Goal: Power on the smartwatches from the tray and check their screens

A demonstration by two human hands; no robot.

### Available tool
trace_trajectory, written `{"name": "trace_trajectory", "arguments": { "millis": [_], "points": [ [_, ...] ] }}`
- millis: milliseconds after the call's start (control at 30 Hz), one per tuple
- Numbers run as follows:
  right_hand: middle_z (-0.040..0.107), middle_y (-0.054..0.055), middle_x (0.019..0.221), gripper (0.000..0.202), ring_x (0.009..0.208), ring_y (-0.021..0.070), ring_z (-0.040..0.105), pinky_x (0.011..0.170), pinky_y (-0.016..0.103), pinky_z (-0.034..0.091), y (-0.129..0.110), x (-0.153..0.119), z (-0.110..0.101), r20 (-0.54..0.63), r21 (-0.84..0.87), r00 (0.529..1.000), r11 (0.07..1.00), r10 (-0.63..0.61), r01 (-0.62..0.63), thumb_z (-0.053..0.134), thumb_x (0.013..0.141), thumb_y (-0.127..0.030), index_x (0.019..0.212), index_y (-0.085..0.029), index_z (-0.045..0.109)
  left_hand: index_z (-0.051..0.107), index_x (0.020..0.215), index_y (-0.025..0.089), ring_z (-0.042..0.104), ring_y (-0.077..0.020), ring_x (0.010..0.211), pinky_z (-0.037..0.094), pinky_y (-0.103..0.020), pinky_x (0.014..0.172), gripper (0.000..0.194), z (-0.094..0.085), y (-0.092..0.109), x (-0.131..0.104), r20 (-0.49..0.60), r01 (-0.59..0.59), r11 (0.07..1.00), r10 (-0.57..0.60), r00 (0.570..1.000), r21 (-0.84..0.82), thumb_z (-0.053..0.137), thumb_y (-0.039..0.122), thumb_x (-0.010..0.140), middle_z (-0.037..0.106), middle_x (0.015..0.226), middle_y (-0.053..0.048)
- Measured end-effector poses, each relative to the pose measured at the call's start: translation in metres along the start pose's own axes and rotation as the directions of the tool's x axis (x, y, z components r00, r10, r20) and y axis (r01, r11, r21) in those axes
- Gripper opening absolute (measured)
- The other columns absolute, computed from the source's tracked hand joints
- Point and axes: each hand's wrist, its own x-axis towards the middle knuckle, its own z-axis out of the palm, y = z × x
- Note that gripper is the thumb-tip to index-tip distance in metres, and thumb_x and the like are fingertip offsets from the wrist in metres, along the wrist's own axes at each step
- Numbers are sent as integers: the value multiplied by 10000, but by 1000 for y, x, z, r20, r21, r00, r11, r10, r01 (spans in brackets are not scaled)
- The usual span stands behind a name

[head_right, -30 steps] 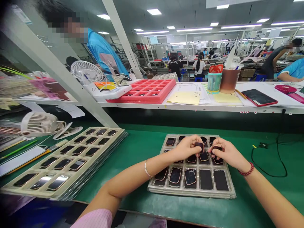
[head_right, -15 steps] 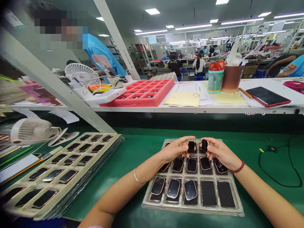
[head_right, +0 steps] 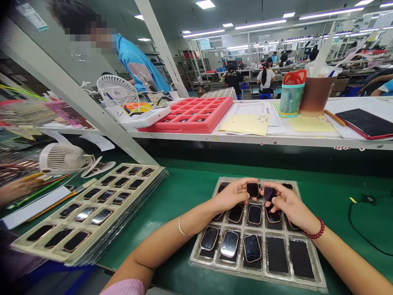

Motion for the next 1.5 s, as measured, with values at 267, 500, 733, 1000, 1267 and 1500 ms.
{"name": "trace_trajectory", "arguments": {
  "millis": [267, 500, 733, 1000, 1267, 1500],
  "points": [
    [647, 103, 1096, 339, 746, 161, 609, 595, 289, 540, 0, -2, -1, 7, -62, 999, 997, -51, 51, 579, 845, -311, 1161, -195, 545, 570, 1149, 146, 674, -163, 761, 419, -205, 580, 385, 2, 0, -2, -32, -6, 997, 9, 999, 72, 568, 160, 765, 666, 921, -80],
    [683, 74, 910, 254, 619, 135, 585, 552, 278, 520, 3, -2, -3, -16, -38, 1000, 999, -17, 17, 539, 876, -386, 1021, -185, 592, 635, 1050, 142, 642, -131, 653, 376, -193, 517, 276, 3, 5, -5, -52, -13, 992, 19, 998, 128, 525, 246, 819, 679, 889, -81],
    [680, 82, 950, 308, 637, 140, 592, 560, 287, 521, 1, -3, 0, -11, -110, 999, 993, -47, 46, 583, 851, -398, 1069, -180, 574, 635, 1003, 125, 613, -112, 668, 485, -250, 660, 290, 6, -1, -5, -35, -72, 995, 74, 997, 69, 652, 225, 731, 656, 857, -54],
    [678, 73, 906, 331, 595, 123, 574, 568, 292, 521, 1, -2, 1, -3, -108, 999, 994, -34, 34, 581, 852, -448, 1040, -175, 577, 626, 990, 115, 593, -112, 670, 505, -271, 665, 257, 5, -5, -4, -29, -79, 990, 83, 996, 114, 615, 209, 750, 634, 873, -60],
    [681, 59, 884, 341, 565, 113, 571, 568, 286, 525, 2, -1, 1, 0, -93, 999, 995, -38, 38, 588, 838, -458, 1040, -183, 586, 628, 1003, 122, 590, -117, 684, 500, -265, 672, 265, 6, 0, -6, -28, -62, 987, 67, 997, 150, 611, 256, 775, 632, 854, -59],
    [680, 50, 875, 309, 553, 101, 566, 556, 264, 517, 3, -2, 0, 11, -63, 999, 997, -40, 41, 590, 849, -424, 1037, -179, 585, 633, 1009, 124, 591, -123, 695, 501, -270, 679, 275, 6, 0, -6, -29, -62, 984, 68, 997, 165, 616, 267, 774, 636, 866, -63]
  ]
}}
